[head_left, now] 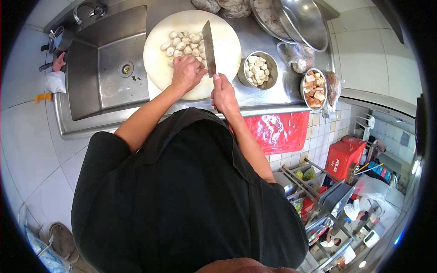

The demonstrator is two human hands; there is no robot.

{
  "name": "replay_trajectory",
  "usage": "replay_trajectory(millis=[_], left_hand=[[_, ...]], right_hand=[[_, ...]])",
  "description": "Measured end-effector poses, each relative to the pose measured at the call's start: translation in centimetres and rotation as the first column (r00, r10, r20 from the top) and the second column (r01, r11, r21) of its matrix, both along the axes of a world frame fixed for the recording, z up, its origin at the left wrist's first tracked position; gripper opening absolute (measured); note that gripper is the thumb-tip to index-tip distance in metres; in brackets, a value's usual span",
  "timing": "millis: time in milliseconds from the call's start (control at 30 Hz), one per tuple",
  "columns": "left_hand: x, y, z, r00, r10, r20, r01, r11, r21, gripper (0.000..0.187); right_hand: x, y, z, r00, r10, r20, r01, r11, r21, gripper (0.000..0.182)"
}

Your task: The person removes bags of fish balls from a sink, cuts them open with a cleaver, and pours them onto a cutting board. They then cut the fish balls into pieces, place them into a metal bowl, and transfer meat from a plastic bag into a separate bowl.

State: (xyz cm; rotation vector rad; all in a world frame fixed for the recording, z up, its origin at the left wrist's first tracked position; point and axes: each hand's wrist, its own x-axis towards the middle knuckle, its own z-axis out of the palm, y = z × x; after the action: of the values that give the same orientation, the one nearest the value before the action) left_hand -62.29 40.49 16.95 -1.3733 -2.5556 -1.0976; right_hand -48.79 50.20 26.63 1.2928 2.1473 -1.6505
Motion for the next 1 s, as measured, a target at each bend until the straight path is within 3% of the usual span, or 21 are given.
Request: replay_trajectory(millis=[167,300,333,433,533,633,800,1000], left_hand=[[-0.4,0.0,0.6,0.999,-0.026,0.032,0.03,0.994,-0.103,0.017],[-3.4,0.6,2.7,0.996,-0.042,0.076,0.051,0.991,-0.124,0.017],[-4.7,1.1,2.4,0.999,-0.022,0.038,0.023,0.999,-0.023,0.02],[-8.8,2.8,1.7,0.995,-0.084,-0.059,0.086,0.996,0.033,0.029],[-11.1,3.5,1.5,0.954,-0.27,0.131,0.284,0.954,-0.1,0.037],[-11.5,3.7,0.5,0.96,-0.273,0.061,0.28,0.949,-0.147,0.043],[-11.6,3.6,-0.4,0.956,-0.29,0.039,0.292,0.955,-0.047,0.04],[-11.8,3.6,-0.3,0.951,-0.305,0.052,0.307,0.951,-0.042,0.039]], right_hand=[[0.8,-0.2,-4.7,0.99,0.05,-0.134,-0.025,0.982,0.187,0.047],[0.2,-0.5,-2.2,0.999,0.049,-0.011,-0.047,0.989,0.14,0.048],[0.2,-0.6,-2.0,0.998,0.058,-0.024,-0.053,0.984,0.172,0.048],[0.3,-0.9,-1.5,0.997,0.068,-0.048,-0.054,0.971,0.235,0.047],[0.1,-1.0,-1.4,0.998,0.045,-0.054,-0.03,0.97,0.242,0.044],[0.2,-1.0,-1.4,0.997,0.049,-0.062,-0.033,0.97,0.239,0.044],[0.0,-1.0,-0.9,0.997,0.058,-0.056,-0.044,0.974,0.221,0.043],[-0.2,-1.2,-1.1,0.997,0.058,-0.059,-0.044,0.977,0.208,0.042]])
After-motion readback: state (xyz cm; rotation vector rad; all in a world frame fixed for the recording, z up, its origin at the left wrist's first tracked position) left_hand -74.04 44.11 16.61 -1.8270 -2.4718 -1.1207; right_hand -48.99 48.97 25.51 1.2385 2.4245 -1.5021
